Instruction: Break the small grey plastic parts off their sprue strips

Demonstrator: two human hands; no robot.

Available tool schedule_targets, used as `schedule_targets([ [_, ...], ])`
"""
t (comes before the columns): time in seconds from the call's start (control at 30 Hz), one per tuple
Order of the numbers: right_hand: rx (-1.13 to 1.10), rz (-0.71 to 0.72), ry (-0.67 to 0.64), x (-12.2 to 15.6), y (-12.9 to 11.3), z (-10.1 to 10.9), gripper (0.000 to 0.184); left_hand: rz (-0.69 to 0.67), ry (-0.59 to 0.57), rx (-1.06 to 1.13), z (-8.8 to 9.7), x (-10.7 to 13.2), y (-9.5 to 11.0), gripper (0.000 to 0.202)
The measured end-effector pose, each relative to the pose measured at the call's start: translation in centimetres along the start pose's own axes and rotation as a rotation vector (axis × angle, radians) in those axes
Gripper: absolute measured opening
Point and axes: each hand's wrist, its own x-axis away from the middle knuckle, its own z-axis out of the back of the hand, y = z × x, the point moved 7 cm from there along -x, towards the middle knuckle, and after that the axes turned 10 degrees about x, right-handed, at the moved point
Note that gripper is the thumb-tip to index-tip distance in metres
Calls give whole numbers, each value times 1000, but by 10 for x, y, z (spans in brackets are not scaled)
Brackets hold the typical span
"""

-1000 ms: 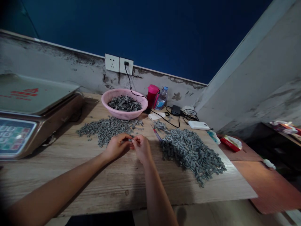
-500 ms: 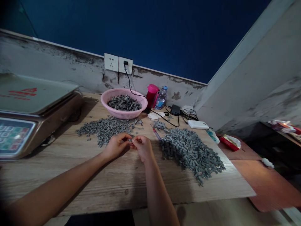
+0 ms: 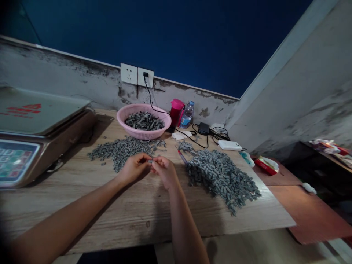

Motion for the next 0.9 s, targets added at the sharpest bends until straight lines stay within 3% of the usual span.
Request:
schedule_targets([
  [0.3,-32,-52,105,-2,6,3,24,-138,-27,-132,0,2,11,6],
  [0.4,-13,-24,117,-2,4,5,23,-70,-55,-30,-2,1,3,6],
  [0.57,46,21,95,-2,3,5,21,111,-93,377,-8,-2,-17,23],
  [0.73,188,75,137,-1,1,1,13,128,-27,347,-8,-1,-24,23],
  [0.83,291,178,186,4,-9,12,10,81,-63,277,-14,3,-20,20],
  [0.9,411,257,247,13,-22,36,12,62,-87,218,-16,5,-18,18],
])
